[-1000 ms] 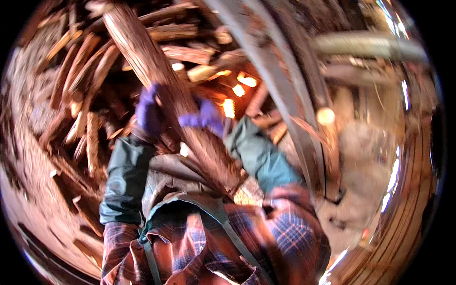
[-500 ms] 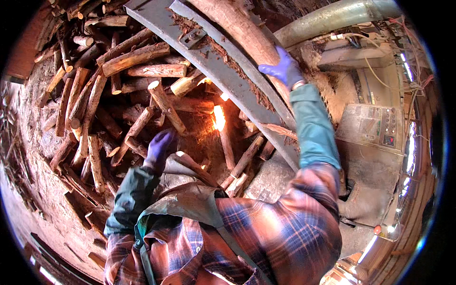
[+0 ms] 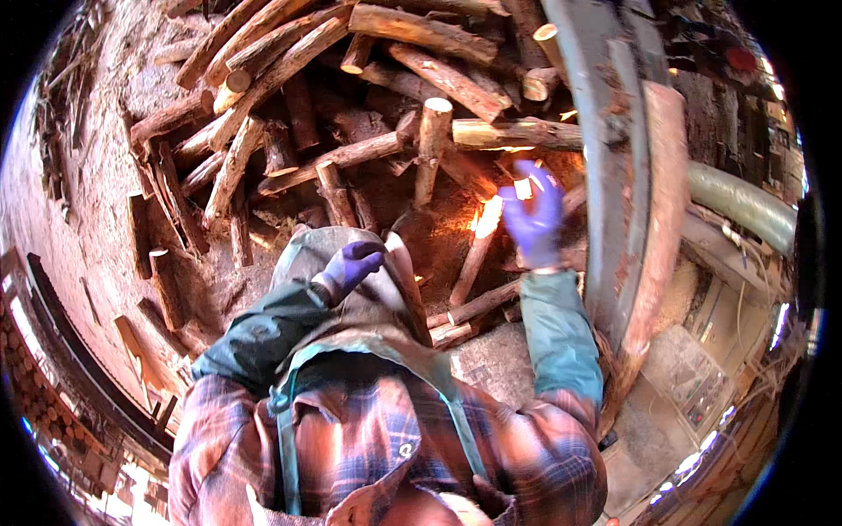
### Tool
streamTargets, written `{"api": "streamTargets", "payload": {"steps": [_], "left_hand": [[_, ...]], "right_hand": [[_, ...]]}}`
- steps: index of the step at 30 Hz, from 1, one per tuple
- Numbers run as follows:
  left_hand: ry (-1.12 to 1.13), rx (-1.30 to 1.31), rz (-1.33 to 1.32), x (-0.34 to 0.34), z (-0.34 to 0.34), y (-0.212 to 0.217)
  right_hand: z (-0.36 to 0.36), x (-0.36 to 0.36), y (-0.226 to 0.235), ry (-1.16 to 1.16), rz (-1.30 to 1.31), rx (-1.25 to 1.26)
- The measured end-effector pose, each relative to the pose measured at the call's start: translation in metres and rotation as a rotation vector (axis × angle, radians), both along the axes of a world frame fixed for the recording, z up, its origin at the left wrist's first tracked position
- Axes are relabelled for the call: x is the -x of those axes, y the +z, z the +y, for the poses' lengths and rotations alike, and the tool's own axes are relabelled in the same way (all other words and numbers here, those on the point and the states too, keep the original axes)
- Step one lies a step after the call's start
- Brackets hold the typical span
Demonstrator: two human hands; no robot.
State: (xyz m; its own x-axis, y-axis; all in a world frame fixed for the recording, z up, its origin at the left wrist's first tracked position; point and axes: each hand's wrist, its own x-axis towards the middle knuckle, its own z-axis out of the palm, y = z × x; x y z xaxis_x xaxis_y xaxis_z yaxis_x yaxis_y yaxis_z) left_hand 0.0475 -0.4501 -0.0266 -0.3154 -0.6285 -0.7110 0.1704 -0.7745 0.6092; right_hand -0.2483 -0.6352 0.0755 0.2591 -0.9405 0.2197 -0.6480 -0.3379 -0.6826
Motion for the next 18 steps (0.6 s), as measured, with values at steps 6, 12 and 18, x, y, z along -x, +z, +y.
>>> {"api": "streamTargets", "payload": {"steps": [6,12,18], "left_hand": [[0.352,-0.342,-0.213,-0.091,0.121,-0.08],[0.703,-0.704,-0.124,-0.092,0.152,-0.088],[0.483,-0.641,-0.115,-0.059,0.17,-0.089]], "right_hand": [[-0.103,-0.07,-0.257,0.182,0.601,-0.615],[-0.212,-0.097,-0.375,0.006,0.99,-0.685],[-0.157,-0.043,-0.366,0.04,0.979,-0.964]]}}
